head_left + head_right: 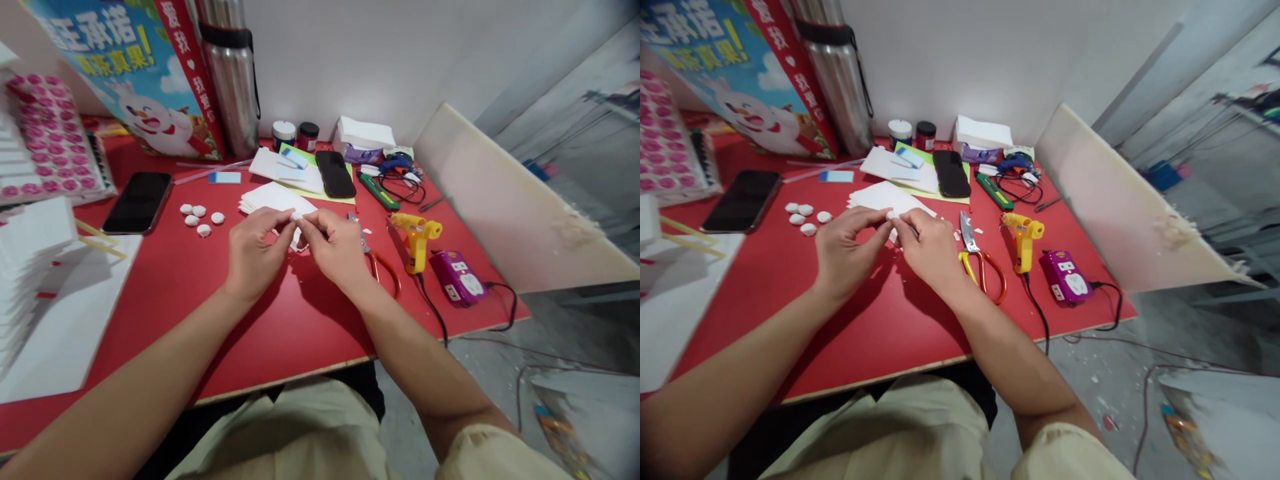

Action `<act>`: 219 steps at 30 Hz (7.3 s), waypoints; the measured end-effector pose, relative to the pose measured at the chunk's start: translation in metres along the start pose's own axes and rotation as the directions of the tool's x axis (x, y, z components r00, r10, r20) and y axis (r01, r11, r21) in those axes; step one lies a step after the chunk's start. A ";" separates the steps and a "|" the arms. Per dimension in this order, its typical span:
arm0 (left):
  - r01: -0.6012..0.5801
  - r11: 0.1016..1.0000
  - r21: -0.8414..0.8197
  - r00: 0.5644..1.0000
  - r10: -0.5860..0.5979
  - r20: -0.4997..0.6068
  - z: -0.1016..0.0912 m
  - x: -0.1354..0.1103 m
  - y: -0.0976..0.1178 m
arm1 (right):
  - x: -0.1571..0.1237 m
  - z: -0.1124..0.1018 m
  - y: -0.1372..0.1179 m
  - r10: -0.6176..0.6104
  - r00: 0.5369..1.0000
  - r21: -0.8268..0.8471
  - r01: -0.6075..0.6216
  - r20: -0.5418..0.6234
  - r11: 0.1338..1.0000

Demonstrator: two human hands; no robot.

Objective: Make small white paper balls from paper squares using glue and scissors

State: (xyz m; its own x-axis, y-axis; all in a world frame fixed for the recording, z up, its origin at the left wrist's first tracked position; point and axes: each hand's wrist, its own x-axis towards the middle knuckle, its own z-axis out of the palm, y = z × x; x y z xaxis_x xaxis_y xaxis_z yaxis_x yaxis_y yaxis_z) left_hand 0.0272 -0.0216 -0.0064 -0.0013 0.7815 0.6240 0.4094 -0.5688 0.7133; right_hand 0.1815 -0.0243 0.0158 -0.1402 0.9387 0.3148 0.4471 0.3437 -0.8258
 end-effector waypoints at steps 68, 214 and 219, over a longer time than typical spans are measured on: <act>0.457 0.799 -0.390 0.883 -0.355 0.308 -0.010 0.014 0.000 | 0.003 -0.015 -0.004 0.011 0.998 0.062 -0.014 0.061 0.998; 0.424 0.763 -0.488 0.903 -0.310 0.299 -0.022 0.019 -0.008 | 0.016 -0.012 0.009 0.313 0.789 0.624 -0.611 0.528 0.488; 0.452 0.772 -0.447 0.882 -0.314 0.350 -0.024 0.021 -0.003 | 0.016 -0.015 0.008 0.296 0.791 0.667 -0.612 0.536 0.426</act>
State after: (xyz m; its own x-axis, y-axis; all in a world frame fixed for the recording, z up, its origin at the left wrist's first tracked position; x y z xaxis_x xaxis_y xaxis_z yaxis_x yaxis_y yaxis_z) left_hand 0.0038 -0.0096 0.0119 0.1900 0.9580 0.2149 -0.0918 -0.2006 0.9754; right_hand 0.1963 -0.0067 0.0211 -0.4520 0.8573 -0.2464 -0.3132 -0.4112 -0.8561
